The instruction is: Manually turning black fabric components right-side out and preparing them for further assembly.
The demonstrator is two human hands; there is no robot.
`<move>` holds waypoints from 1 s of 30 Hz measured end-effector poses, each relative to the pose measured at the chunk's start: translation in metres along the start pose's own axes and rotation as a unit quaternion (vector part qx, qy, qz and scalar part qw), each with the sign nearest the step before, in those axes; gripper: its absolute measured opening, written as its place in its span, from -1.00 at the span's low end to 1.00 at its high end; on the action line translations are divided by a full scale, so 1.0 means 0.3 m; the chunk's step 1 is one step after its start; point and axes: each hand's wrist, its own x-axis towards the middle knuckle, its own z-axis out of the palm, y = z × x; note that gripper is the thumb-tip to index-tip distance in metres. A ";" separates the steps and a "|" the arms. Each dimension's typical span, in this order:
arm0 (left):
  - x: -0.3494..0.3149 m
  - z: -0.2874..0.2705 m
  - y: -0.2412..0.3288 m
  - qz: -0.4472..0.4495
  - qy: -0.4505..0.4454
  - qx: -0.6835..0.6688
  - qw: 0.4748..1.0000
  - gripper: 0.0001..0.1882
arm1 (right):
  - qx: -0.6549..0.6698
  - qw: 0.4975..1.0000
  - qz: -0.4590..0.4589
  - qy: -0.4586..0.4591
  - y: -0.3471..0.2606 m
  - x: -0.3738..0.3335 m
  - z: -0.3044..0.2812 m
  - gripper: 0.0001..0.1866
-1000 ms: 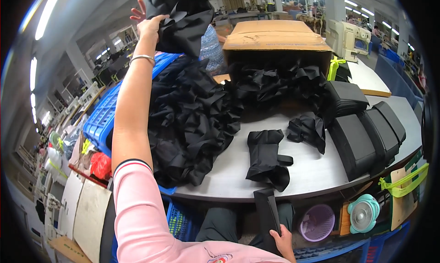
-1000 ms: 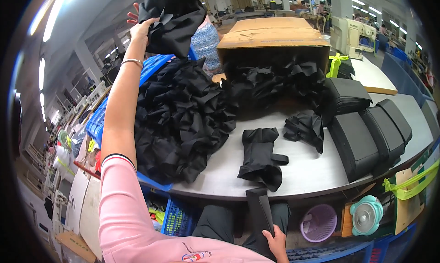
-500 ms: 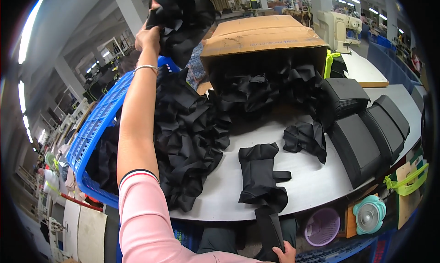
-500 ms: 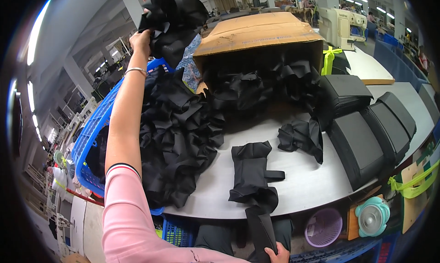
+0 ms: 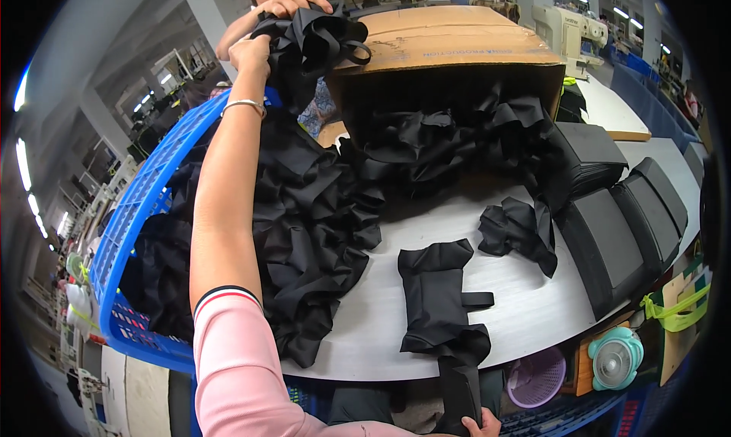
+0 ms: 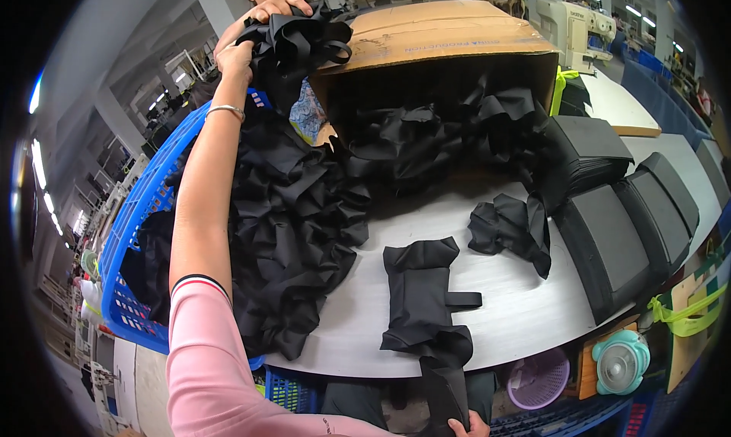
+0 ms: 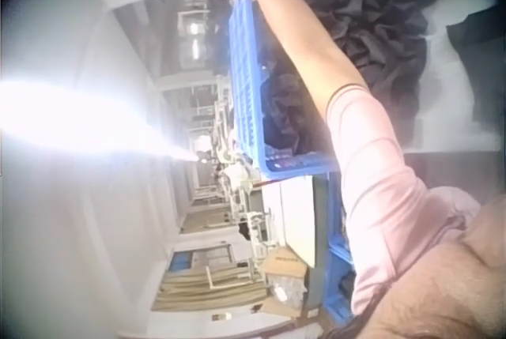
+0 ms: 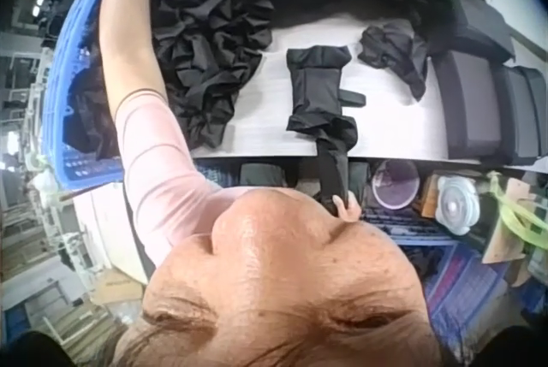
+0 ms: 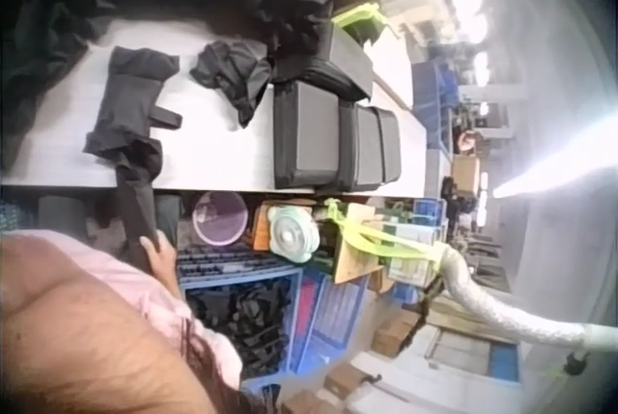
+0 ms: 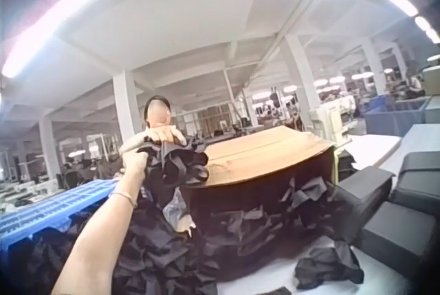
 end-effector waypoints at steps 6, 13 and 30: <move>0.091 0.121 -0.015 -0.007 -0.017 -0.063 0.998 -0.58 | 0.013 1.000 0.021 -0.006 -0.031 0.006 0.007 -0.72; -0.084 0.280 0.062 0.045 -0.219 -0.304 0.926 -0.03 | 0.025 0.999 0.025 0.006 -0.050 0.022 0.011 -0.72; -0.889 -0.134 0.179 0.161 -0.366 -0.262 0.878 -0.57 | -0.022 0.997 -0.052 -0.045 0.052 -0.005 -0.028 -0.62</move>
